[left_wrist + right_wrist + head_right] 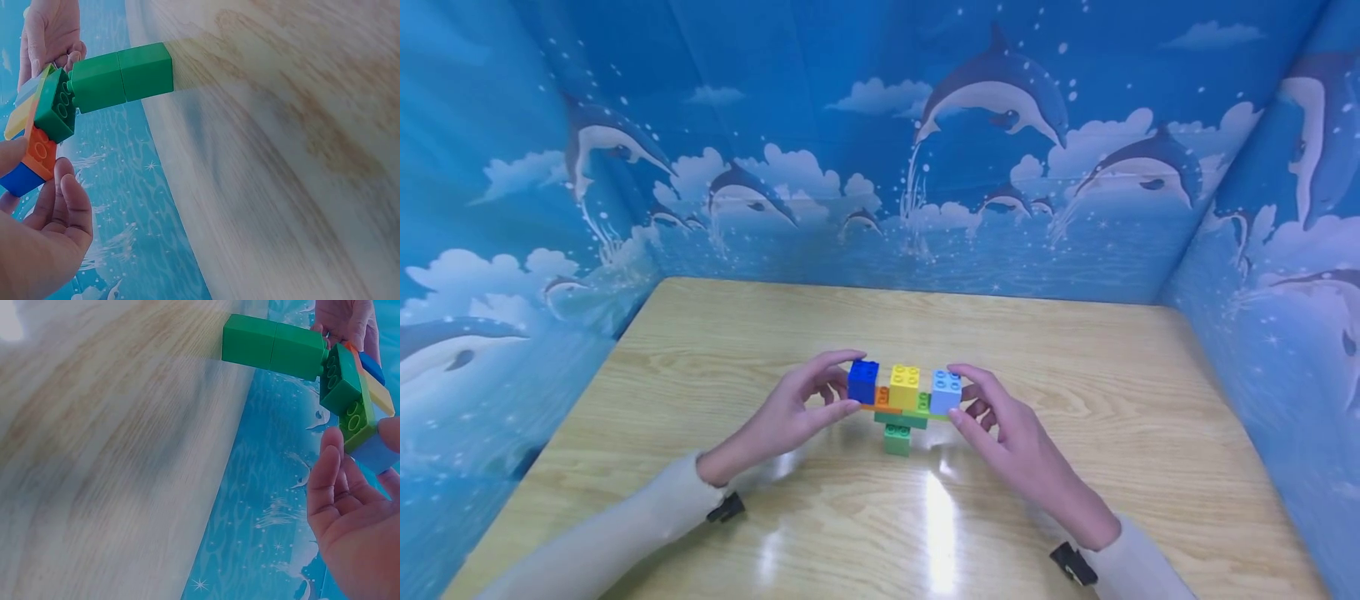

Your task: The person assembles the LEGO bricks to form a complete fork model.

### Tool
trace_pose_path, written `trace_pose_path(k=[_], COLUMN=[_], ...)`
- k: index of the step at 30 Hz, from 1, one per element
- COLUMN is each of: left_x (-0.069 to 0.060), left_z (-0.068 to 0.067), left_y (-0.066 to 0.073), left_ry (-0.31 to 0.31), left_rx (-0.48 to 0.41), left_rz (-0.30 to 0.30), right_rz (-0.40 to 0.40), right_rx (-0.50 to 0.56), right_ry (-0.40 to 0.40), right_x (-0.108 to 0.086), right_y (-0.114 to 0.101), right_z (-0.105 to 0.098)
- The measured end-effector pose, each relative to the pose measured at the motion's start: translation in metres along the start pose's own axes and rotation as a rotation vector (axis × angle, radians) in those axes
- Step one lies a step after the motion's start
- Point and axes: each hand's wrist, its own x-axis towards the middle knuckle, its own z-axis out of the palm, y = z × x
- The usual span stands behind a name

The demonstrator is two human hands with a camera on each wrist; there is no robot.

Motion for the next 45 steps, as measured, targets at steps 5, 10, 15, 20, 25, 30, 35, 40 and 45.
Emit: trace_pose_path(k=[5, 10, 15, 20, 25, 30, 35, 40, 45], left_x=[-0.003, -0.006, -0.008, -0.008, -0.011, -0.012, -0.014, -0.014, -0.013], left_z=[0.002, 0.003, 0.005, 0.009, 0.011, 0.010, 0.007, 0.006, 0.004], left_y=[-0.003, -0.002, -0.001, -0.002, -0.003, -0.002, -0.004, -0.004, -0.004], left_ry=[0.006, 0.007, 0.016, 0.015, 0.012, 0.006, 0.011, 0.001, -0.015], left_rx=[-0.015, -0.019, -0.021, -0.035, -0.050, -0.051, -0.047, -0.040, -0.009], left_rz=[0.020, 0.003, 0.003, 0.011, -0.007, -0.013, -0.018, -0.012, 0.008], right_rz=[0.000, -0.001, -0.007, 0.002, -0.001, -0.009, -0.023, -0.028, -0.030], right_rx=[-0.012, -0.024, -0.027, -0.030, -0.032, -0.051, -0.070, -0.066, -0.068], right_ry=[-0.009, -0.013, -0.015, -0.005, 0.001, 0.000, -0.011, -0.019, -0.020], right_x=[-0.001, -0.003, -0.004, -0.007, -0.009, -0.010, -0.009, -0.009, -0.012], right_y=[0.000, -0.001, -0.001, -0.002, -0.004, -0.006, -0.008, -0.008, -0.008], right_z=[0.001, 0.002, 0.003, 0.002, 0.003, 0.003, 0.003, 0.003, 0.003])
